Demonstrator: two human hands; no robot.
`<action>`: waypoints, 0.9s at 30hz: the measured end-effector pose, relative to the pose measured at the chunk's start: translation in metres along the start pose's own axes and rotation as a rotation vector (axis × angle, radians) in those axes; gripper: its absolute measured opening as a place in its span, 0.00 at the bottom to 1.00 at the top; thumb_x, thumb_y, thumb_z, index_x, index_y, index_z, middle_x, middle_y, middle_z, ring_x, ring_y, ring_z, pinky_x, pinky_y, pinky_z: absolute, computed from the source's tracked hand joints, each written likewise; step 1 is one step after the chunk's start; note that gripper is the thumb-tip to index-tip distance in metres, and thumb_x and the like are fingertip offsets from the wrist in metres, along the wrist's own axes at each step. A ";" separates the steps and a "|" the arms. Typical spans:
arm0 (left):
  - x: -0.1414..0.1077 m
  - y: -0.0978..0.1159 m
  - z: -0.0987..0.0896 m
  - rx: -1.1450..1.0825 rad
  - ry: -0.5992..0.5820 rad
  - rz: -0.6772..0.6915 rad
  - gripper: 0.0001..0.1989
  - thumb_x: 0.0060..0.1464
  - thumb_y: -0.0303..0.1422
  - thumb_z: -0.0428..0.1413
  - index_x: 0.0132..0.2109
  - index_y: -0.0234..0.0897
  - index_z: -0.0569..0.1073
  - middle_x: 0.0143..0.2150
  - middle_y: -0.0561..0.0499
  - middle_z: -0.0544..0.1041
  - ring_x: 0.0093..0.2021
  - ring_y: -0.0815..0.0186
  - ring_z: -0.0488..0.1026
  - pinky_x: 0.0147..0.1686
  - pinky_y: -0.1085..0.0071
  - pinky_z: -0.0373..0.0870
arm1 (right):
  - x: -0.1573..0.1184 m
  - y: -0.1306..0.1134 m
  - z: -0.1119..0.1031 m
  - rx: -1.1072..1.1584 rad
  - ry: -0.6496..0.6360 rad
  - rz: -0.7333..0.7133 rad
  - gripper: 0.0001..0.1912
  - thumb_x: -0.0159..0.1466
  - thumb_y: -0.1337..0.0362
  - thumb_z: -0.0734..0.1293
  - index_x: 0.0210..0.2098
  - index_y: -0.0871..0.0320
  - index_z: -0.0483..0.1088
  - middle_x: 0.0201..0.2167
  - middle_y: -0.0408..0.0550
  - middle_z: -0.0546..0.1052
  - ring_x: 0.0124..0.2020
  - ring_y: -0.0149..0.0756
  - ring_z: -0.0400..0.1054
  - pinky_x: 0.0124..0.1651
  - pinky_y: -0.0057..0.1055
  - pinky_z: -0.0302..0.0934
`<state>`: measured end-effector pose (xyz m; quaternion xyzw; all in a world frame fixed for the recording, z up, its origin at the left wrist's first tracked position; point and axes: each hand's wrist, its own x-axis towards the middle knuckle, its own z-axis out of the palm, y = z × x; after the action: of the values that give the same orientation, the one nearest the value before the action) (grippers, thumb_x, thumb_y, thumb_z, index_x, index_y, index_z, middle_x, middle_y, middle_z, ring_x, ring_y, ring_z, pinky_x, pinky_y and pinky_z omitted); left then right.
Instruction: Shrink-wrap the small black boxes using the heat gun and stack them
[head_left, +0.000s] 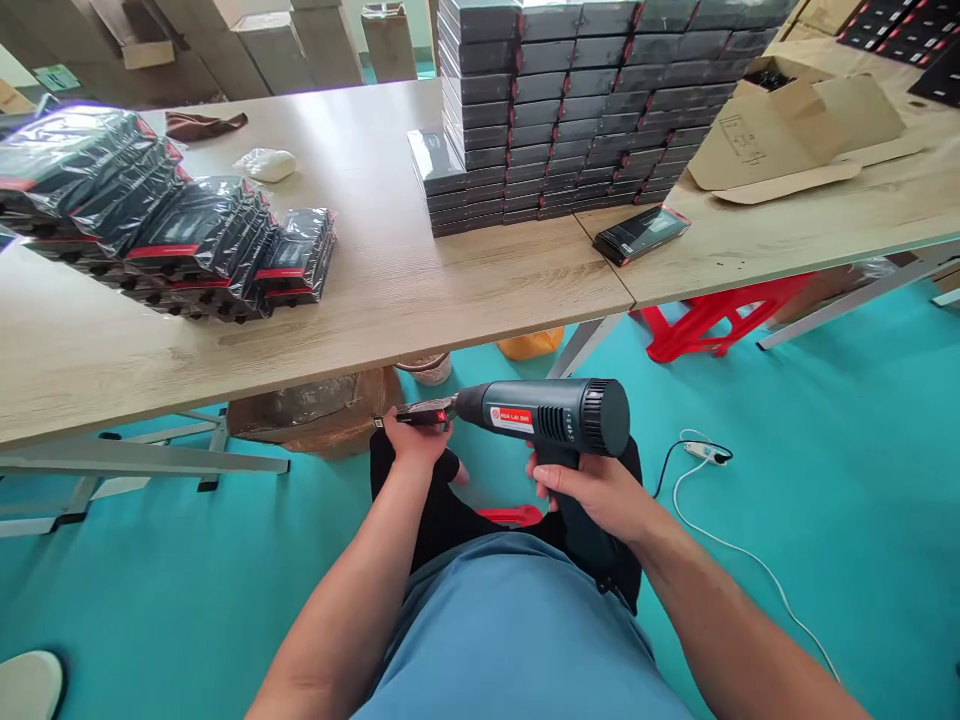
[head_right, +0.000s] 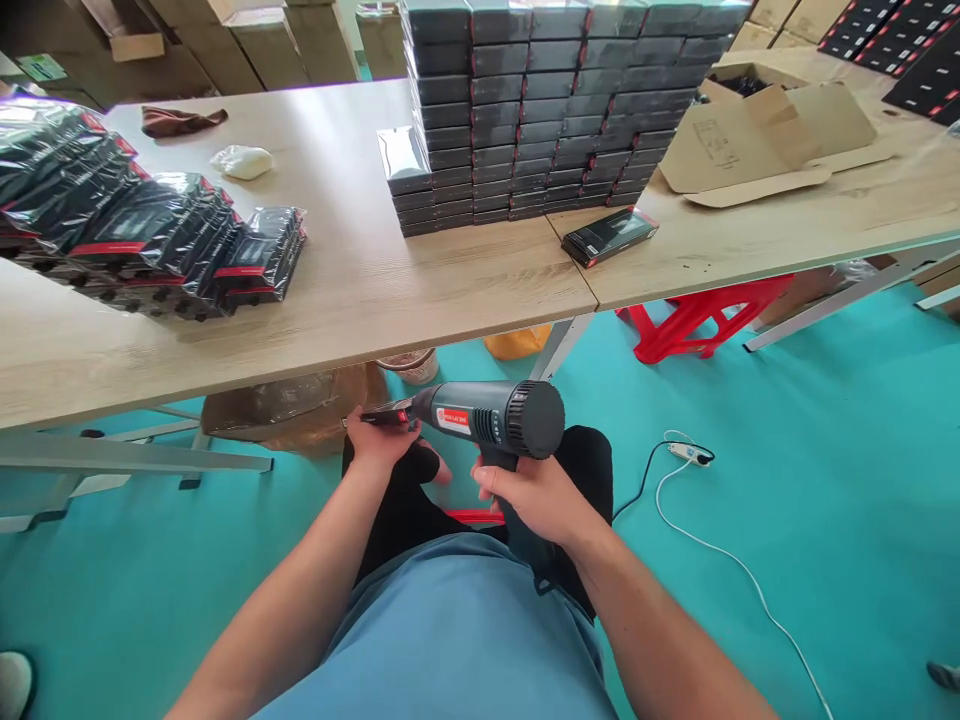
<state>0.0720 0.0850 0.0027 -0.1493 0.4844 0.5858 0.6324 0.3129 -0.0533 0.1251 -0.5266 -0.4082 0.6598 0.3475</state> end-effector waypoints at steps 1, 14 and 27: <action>0.000 0.000 0.000 0.003 -0.002 -0.008 0.16 0.62 0.47 0.47 0.36 0.41 0.68 0.32 0.49 0.73 0.32 0.59 0.72 0.37 0.59 0.71 | 0.001 0.000 0.001 0.008 -0.007 -0.001 0.12 0.63 0.56 0.72 0.38 0.59 0.75 0.35 0.50 0.78 0.32 0.38 0.70 0.34 0.37 0.67; 0.000 0.002 -0.002 -0.022 -0.098 -0.052 0.18 0.63 0.48 0.47 0.44 0.39 0.70 0.46 0.41 0.77 0.47 0.49 0.77 0.39 0.56 0.74 | 0.002 0.000 -0.026 0.237 0.028 0.054 0.18 0.57 0.58 0.75 0.44 0.61 0.76 0.37 0.52 0.79 0.30 0.35 0.71 0.29 0.31 0.67; -0.001 0.008 -0.017 -0.044 -0.228 0.030 0.21 0.60 0.55 0.51 0.39 0.42 0.70 0.31 0.51 0.73 0.33 0.58 0.75 0.33 0.62 0.73 | -0.008 0.017 -0.030 0.307 0.091 0.100 0.17 0.58 0.59 0.75 0.45 0.60 0.77 0.37 0.49 0.79 0.31 0.33 0.71 0.29 0.28 0.68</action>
<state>0.0578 0.0737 -0.0019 -0.0883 0.3984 0.6190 0.6711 0.3437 -0.0627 0.1096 -0.5164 -0.2594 0.7063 0.4089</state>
